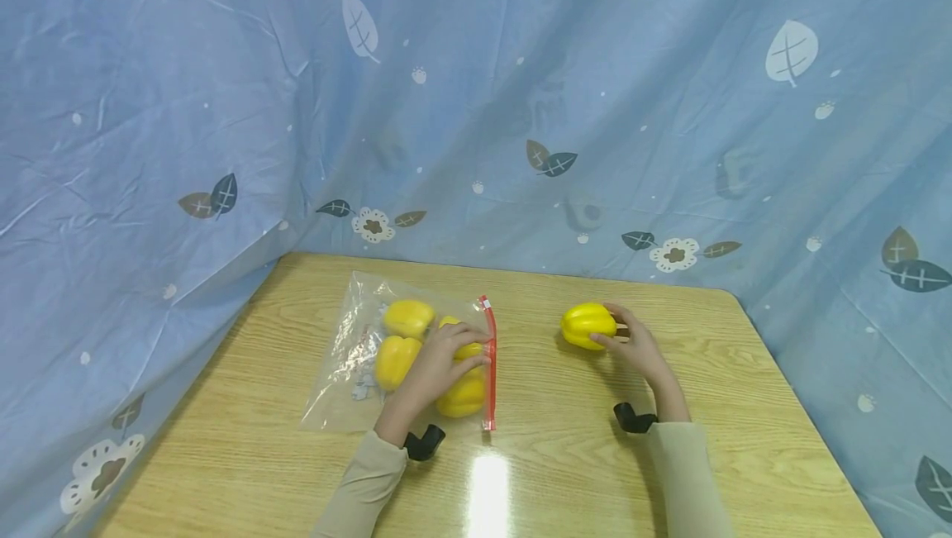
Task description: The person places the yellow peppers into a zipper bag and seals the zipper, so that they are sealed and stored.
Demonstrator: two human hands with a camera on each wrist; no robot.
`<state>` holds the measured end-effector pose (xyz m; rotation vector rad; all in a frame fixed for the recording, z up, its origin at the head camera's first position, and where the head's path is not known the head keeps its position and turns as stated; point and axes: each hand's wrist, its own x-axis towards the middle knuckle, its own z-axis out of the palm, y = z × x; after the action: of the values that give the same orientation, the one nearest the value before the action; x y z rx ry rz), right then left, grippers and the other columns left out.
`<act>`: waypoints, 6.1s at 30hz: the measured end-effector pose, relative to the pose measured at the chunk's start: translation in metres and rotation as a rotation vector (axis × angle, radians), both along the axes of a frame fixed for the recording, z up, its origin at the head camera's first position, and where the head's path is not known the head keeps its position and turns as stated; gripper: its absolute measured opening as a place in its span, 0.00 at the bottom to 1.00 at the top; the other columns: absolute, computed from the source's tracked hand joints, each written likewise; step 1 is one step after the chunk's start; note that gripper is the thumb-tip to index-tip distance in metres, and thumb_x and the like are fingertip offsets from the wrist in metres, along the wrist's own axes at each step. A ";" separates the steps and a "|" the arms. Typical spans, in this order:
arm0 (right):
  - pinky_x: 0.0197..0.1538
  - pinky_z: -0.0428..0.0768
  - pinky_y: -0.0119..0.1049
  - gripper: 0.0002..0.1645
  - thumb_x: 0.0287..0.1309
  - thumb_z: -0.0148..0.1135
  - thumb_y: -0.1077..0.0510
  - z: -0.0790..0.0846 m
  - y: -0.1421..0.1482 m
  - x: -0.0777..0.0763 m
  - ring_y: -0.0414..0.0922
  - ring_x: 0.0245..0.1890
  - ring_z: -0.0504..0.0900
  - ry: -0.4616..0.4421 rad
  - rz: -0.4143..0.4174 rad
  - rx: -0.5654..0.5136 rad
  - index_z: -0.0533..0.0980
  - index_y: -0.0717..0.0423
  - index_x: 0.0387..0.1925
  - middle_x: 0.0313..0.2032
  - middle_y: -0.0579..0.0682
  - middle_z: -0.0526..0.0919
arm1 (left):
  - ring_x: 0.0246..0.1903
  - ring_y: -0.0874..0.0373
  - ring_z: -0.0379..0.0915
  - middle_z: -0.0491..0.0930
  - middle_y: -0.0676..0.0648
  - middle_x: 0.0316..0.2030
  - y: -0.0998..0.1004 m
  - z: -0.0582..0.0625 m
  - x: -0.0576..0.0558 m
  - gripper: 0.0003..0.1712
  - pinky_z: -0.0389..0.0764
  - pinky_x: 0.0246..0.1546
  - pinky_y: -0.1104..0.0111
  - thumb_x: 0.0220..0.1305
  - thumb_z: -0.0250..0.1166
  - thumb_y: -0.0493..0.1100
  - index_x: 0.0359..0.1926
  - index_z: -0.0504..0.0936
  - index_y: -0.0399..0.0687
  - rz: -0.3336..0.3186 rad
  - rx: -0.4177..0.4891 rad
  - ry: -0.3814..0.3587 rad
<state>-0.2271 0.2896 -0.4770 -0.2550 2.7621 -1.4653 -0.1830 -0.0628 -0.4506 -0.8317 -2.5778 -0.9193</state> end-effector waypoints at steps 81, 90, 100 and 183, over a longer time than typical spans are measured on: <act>0.59 0.67 0.59 0.36 0.55 0.61 0.69 0.013 -0.129 0.036 0.68 0.58 0.66 -0.009 0.491 -0.203 0.56 0.73 0.61 0.61 0.69 0.60 | 0.52 0.57 0.74 0.81 0.56 0.47 0.000 -0.001 -0.001 0.19 0.45 0.66 0.42 0.56 0.64 0.54 0.48 0.82 0.56 0.033 0.000 -0.011; 0.46 0.79 0.49 0.31 0.52 0.65 0.66 0.019 -0.134 0.044 0.62 0.42 0.76 0.001 0.308 -0.090 0.61 0.72 0.54 0.46 0.70 0.67 | 0.52 0.57 0.73 0.81 0.56 0.48 -0.001 -0.001 -0.002 0.19 0.47 0.65 0.40 0.55 0.64 0.55 0.48 0.82 0.57 0.039 -0.010 -0.015; 0.40 0.81 0.36 0.26 0.52 0.67 0.59 -0.016 -0.131 0.029 0.51 0.38 0.79 0.084 0.330 -0.085 0.66 0.58 0.50 0.44 0.58 0.73 | 0.53 0.55 0.73 0.81 0.54 0.48 0.000 -0.002 -0.001 0.18 0.50 0.63 0.38 0.55 0.65 0.52 0.47 0.82 0.56 0.024 0.021 -0.027; 0.51 0.78 0.50 0.20 0.66 0.49 0.63 -0.032 -0.145 0.025 0.41 0.44 0.79 -0.124 0.375 -0.563 0.64 0.73 0.54 0.50 0.62 0.70 | 0.58 0.49 0.68 0.77 0.49 0.55 0.002 -0.001 -0.010 0.24 0.47 0.63 0.37 0.60 0.61 0.54 0.56 0.77 0.53 -0.056 -0.074 -0.118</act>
<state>-0.2023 0.1441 -0.5090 -0.6154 2.0030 -2.0088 -0.1928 -0.0604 -0.4513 -0.8994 -2.7171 -0.9194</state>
